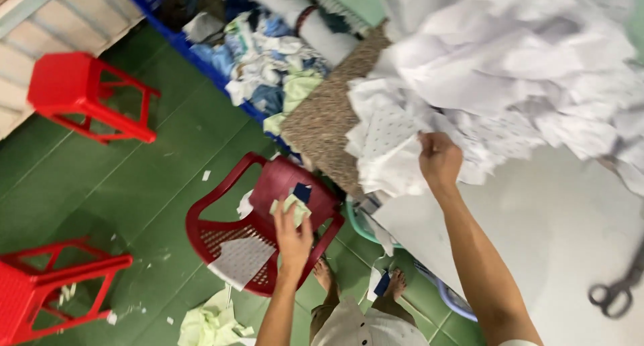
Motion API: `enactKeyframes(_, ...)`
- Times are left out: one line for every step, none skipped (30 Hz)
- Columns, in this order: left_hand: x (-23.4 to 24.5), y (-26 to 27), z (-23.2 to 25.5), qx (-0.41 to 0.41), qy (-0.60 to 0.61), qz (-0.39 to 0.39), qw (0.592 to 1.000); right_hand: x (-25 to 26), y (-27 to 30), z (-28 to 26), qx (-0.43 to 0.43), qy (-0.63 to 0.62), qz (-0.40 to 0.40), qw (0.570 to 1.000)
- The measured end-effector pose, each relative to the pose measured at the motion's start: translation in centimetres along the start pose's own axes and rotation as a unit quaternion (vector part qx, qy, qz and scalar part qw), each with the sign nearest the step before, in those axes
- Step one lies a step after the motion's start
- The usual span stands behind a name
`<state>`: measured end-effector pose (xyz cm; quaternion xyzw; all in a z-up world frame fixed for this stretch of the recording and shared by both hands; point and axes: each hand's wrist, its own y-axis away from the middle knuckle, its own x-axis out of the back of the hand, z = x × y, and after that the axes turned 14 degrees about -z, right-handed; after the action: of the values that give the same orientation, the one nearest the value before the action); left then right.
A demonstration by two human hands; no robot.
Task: The person irons white fabric pieces with small patterns on a work table. They repeatedly pick up pieces, smooth them out, and press them with a steam iron, occasionally using a black rectangular tool to assist with the edges.
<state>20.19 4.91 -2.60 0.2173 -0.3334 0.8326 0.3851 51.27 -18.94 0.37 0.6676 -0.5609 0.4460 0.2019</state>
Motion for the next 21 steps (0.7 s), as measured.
enactKeyframes(-0.9,-0.8,2.9,-0.012,0.006,-0.01,1.0,4.2,1.1,0.1,-0.013,0.002,0.01,1.0)
enactKeyframes(-1.9,-1.4,5.9,-0.04,0.016,-0.016,0.999,8.4,2.3,0.3,-0.051,-0.076,0.032,0.995)
enactKeyframes(-3.0,-2.1,9.0,-0.07,0.03,-0.022,0.997,12.7,3.4,0.6,-0.088,-0.152,0.057,0.983)
enactKeyframes(-4.3,-2.2,11.1,-0.083,0.038,-0.033,0.995,15.2,4.9,3.3,-0.1,-0.148,0.071,0.981)
enactKeyframes(-5.5,-2.1,13.2,-0.112,0.038,-0.049,0.992,17.7,6.5,6.0,-0.133,-0.194,0.103,0.966)
enactKeyframes(-6.7,-1.9,15.3,-0.141,0.039,-0.065,0.987,20.1,8.3,8.7,-0.165,-0.24,0.134,0.947)
enactKeyframes(-8.3,-1.5,16.8,-0.153,0.047,-0.076,0.984,21.1,10.3,11.4,-0.176,-0.236,0.148,0.944)
enactKeyframes(-10.0,-1.0,18.4,-0.168,0.059,-0.106,0.978,22.1,12.4,14.1,-0.231,-0.242,0.12,0.935)
enactKeyframes(-11.6,-0.3,20.0,-0.183,0.07,-0.138,0.971,23.0,14.8,16.8,-0.286,-0.249,0.092,0.921)
enactKeyframes(-13.2,0.3,21.6,-0.196,0.077,-0.153,0.966,23.6,16.6,19.4,-0.3,-0.248,0.107,0.915)
enactKeyframes(-14.7,1.0,23.1,-0.195,0.066,-0.201,0.958,24.1,18.4,21.8,-0.354,-0.184,-0.004,0.917)
enactKeyframes(-16.1,1.7,24.5,-0.194,0.054,-0.248,0.948,24.4,20.3,24.2,-0.403,-0.121,-0.117,0.9)
enactKeyframes(-17.6,2.6,25.5,-0.204,0.059,-0.26,0.942,25.1,22.0,24.7,-0.416,-0.123,-0.107,0.895)
enactKeyframes(-19.2,3.6,26.5,-0.195,0.043,-0.299,0.933,25.6,23.6,25.2,-0.407,-0.08,-0.12,0.902)
enactKeyframes(-20.6,4.4,27.4,-0.186,0.025,-0.335,0.923,26.1,25.0,25.6,-0.396,-0.038,-0.136,0.907)
enactKeyframes(-22.1,4.7,28.6,-0.195,0.028,-0.345,0.918,27.2,25.9,24.6,-0.408,-0.04,-0.129,0.903)
enactKeyframes(-23.5,5.2,29.5,-0.211,0.014,-0.352,0.912,27.9,26.9,23.4,-0.388,-0.015,-0.124,0.913)
enactKeyframes(-24.8,5.7,30.3,-0.228,0.0,-0.359,0.905,28.6,27.8,22.1,-0.368,0.011,-0.12,0.922)
enactKeyframes(-26.4,5.6,31.5,-0.235,0.002,-0.369,0.899,27.7,28.7,23.0,-0.38,0.009,-0.115,0.918)
enactKeyframes(-27.9,5.6,32.6,-0.251,-0.001,-0.375,0.892,26.8,29.6,23.8,-0.398,0.002,-0.155,0.904)
enactKeyframes(-29.4,5.4,33.6,-0.269,-0.005,-0.381,0.885,25.7,30.4,24.5,-0.414,-0.007,-0.192,0.889)
